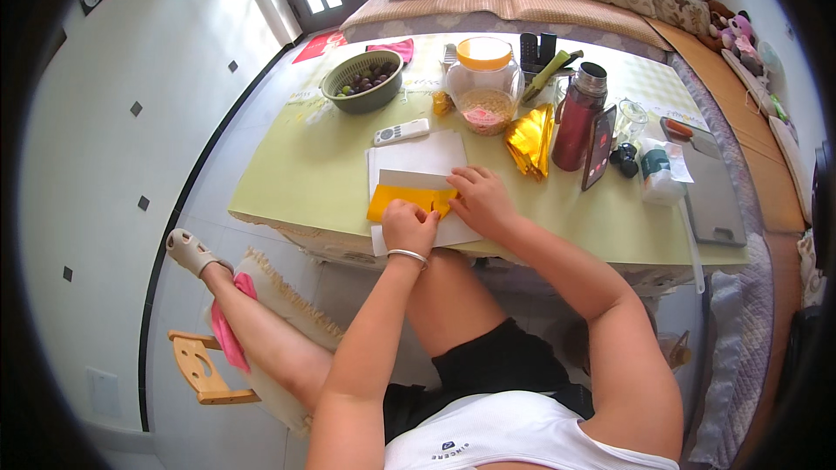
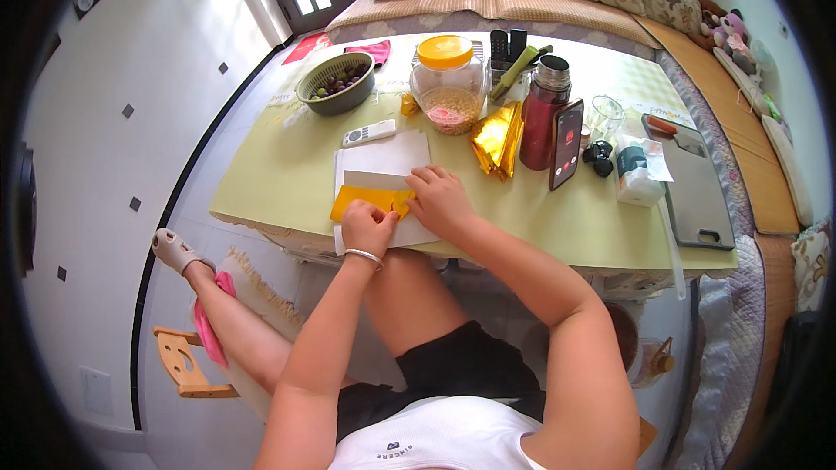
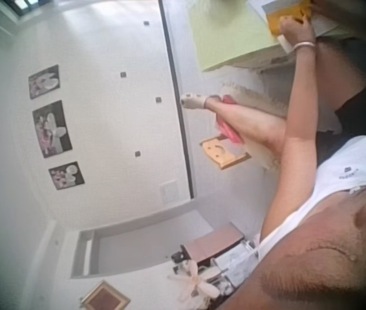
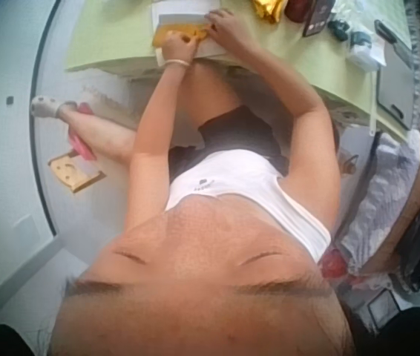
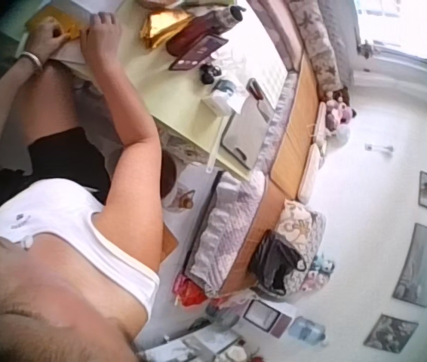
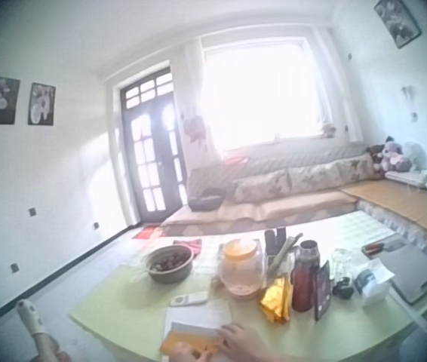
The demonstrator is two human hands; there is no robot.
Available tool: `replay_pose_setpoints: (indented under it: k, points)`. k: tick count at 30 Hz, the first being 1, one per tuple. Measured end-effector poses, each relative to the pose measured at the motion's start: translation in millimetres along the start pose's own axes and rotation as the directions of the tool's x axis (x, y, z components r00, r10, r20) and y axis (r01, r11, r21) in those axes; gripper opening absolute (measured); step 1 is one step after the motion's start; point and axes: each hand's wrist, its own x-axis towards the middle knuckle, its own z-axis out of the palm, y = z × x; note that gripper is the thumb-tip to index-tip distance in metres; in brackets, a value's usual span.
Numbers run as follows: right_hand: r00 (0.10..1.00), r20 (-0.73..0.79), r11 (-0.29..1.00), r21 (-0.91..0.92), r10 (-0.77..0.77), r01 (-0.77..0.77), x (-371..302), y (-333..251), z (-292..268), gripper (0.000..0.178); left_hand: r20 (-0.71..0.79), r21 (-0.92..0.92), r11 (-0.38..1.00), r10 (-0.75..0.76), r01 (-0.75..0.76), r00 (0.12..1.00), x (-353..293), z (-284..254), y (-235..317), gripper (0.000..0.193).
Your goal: The person sits on the floor and folds a sheet of yellow paper on a low table. They repeatedly fold the paper in half, press the creases, and unfold it to create a smaller folded shape.
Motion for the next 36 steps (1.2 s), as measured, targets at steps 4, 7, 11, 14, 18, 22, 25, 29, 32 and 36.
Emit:
replay_pose_setpoints:
  k: [4,7,11,14,18,22,25,29,32,36]
  points:
    - [0.927,0.177,0.932,-0.098,-0.329,0.349,-13.9,-11.0,-5.8,0.066,-0.005,0.048,0.999,-0.01,0.01,1.0,2.4,4.3,-4.9,0.023]
    - [0.907,0.29,0.947,-0.013,-0.304,0.322,-25.4,-18.5,-9.6,0.083,-0.008,0.056,0.998,0.005,-0.005,1.0,3.7,6.4,-3.5,0.02]
    - [0.901,0.333,0.952,-0.033,-0.277,0.305,-28.6,-17.3,-6.2,0.093,-0.008,0.082,0.996,0.043,-0.042,0.999,6.3,7.9,-6.0,0.02]
    - [0.901,0.349,0.958,-0.031,-0.257,0.285,-28.0,-17.8,-6.1,0.094,0.028,0.068,0.998,-0.002,0.0,1.0,7.9,6.6,-4.6,0.021]
    - [0.905,0.353,0.962,-0.04,-0.239,0.27,-28.1,-17.8,-7.3,0.094,0.054,0.104,0.994,-0.041,0.036,0.998,10.2,5.9,-2.2,0.022]
    - [0.908,0.365,0.968,-0.058,-0.206,0.244,-27.2,-20.6,-10.2,0.095,0.072,0.118,0.992,-0.046,0.038,0.996,11.7,6.0,-3.0,0.023]
    - [0.906,0.374,0.971,-0.054,-0.198,0.235,-26.1,-23.0,-11.6,0.095,0.108,0.134,0.989,-0.076,0.061,0.991,13.8,6.1,-4.4,0.024]
    - [0.919,0.352,0.978,-0.038,-0.177,0.203,-27.2,-23.1,-11.0,0.095,0.122,0.13,0.99,-0.075,0.059,0.99,13.7,3.5,-1.5,0.025]
    - [0.923,0.352,0.984,-0.033,-0.153,0.175,-27.0,-23.7,-9.8,0.096,0.126,0.126,0.99,-0.072,0.056,0.989,13.0,1.0,1.1,0.027]
    - [0.932,0.336,0.986,-0.05,-0.134,0.159,-28.3,-22.9,-3.8,0.098,0.141,0.153,0.988,-0.046,0.024,0.989,13.2,1.9,-0.2,0.028]
